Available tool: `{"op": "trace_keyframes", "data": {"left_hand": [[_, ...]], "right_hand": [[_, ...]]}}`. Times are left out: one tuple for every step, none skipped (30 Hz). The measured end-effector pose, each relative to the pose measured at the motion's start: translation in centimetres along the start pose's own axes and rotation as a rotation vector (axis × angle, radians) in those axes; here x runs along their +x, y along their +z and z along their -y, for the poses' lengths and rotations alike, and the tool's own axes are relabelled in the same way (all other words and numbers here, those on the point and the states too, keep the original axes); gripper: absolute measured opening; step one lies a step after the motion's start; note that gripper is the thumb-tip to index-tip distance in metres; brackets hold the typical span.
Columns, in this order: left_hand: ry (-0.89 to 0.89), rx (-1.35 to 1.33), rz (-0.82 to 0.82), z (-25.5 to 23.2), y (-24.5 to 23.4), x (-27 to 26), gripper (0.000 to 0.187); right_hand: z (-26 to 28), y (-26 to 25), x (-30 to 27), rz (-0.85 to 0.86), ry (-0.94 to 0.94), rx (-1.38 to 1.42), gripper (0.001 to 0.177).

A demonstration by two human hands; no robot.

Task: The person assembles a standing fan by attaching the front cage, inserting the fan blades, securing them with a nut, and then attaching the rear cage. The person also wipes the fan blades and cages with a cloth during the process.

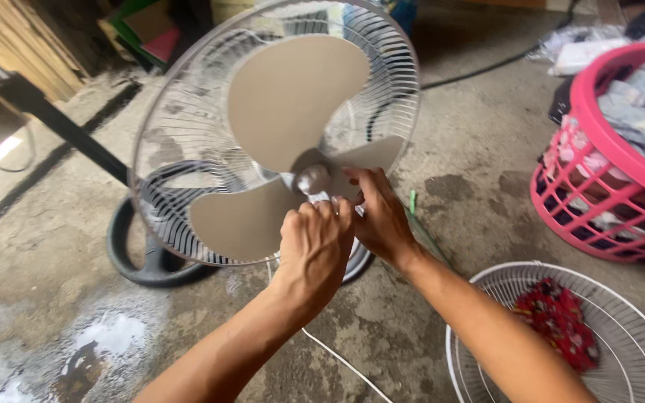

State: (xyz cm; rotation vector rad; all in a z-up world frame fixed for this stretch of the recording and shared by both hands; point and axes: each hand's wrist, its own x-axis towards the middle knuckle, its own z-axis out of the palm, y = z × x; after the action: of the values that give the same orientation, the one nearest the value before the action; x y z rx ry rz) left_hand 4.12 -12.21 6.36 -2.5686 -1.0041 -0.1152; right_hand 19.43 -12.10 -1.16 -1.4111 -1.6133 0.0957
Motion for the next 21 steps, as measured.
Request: {"op": "trace_keyframes", "data": {"left_hand": [[0.032,0.011,-0.072,-1.0,0.1,0.3,0.033],[0.06,0.048,0.004,-1.7,0.3,0.6,0.03],[0.08,0.089,0.08,-2.0,0.4,0.8,0.029],[0.1,0.13,0.156,-2.1,0.5,0.8,0.027],[0.042,0.244,0.108,-1.3,0.8,1.0,0.033],[-0.017,0.358,0.059,-0.1,1.3,1.2,0.039],[-0.103,0.364,0.027,1.6,1.7,1.5,0.043],[-0.189,0.369,-0.006,3.2,2.1,1.5,0.048],[-0.219,0.262,-0.049,4.2,2.7,1.3,0.045],[-0.248,0.154,-0.093,5.1,3.4,1.1,0.042],[-0.279,0.047,-0.137,6.0,4.1,0.8,0.039],[-0.253,0.208,-0.259,6.4,4.9,0.9,0.041],[-0.226,0.366,-0.384,6.4,5.6,1.4,0.051],[-0.198,0.525,-0.509,6.6,6.2,1.6,0.066],[-0.237,0.421,-0.462,6.5,6.8,1.3,0.077],[-0.274,0.316,-0.414,6.0,7.3,1.2,0.089],[-0.314,0.21,-0.366,5.7,7.6,1.1,0.101],[-0.284,0.136,-0.395,5.9,7.7,1.1,0.097],[-0.252,0.059,-0.423,6.1,7.8,1.2,0.093],[-0.22,-0.018,-0.45,6.4,7.7,1.3,0.089],[-0.202,-0.08,-0.466,6.8,7.6,1.5,0.091]], "right_hand": [[-0.6,-0.5,-0.6,-0.028,-0.057,-0.053,0.05],[-1.0,-0.8,-1.2,-0.054,-0.114,-0.106,0.047],[-1.3,-1.1,-1.6,-0.076,-0.178,-0.155,0.044],[-1.3,-1.1,-1.9,-0.032,-0.029,-0.086,0.041],[-1.0,-0.5,-2.1,0.018,0.117,-0.006,0.039],[-0.5,0.2,-2.2,0.07,0.263,0.074,0.038],[0.0,0.9,-1.9,0.067,0.388,0.22,0.041],[0.7,1.7,-1.5,0.065,0.513,0.367,0.044],[1.6,2.5,-0.9,0.061,0.636,0.515,0.047],[2.4,3.4,-0.3,-0.022,0.534,0.516,0.05],[3.3,4.5,0.3,-0.103,0.429,0.517,0.054],[4.2,5.3,0.8,-0.184,0.323,0.516,0.057],[4.7,5.7,1.2,-0.22,0.269,0.441,0.058],[5.1,6.2,1.6,-0.255,0.215,0.366,0.06],[5.3,6.4,1.7,-0.288,0.163,0.287,0.061],[5.2,6.6,1.8,-0.296,0.15,0.227,0.058],[5.0,6.7,2.0,-0.302,0.135,0.165,0.054],[4.7,6.7,2.2,-0.307,0.12,0.103,0.05],[4.5,6.8,2.0,-0.285,0.1,0.078,0.052],[4.2,6.9,1.9,-0.262,0.08,0.052,0.053],[3.8,7.0,1.7,-0.24,0.062,0.027,0.055]]}}
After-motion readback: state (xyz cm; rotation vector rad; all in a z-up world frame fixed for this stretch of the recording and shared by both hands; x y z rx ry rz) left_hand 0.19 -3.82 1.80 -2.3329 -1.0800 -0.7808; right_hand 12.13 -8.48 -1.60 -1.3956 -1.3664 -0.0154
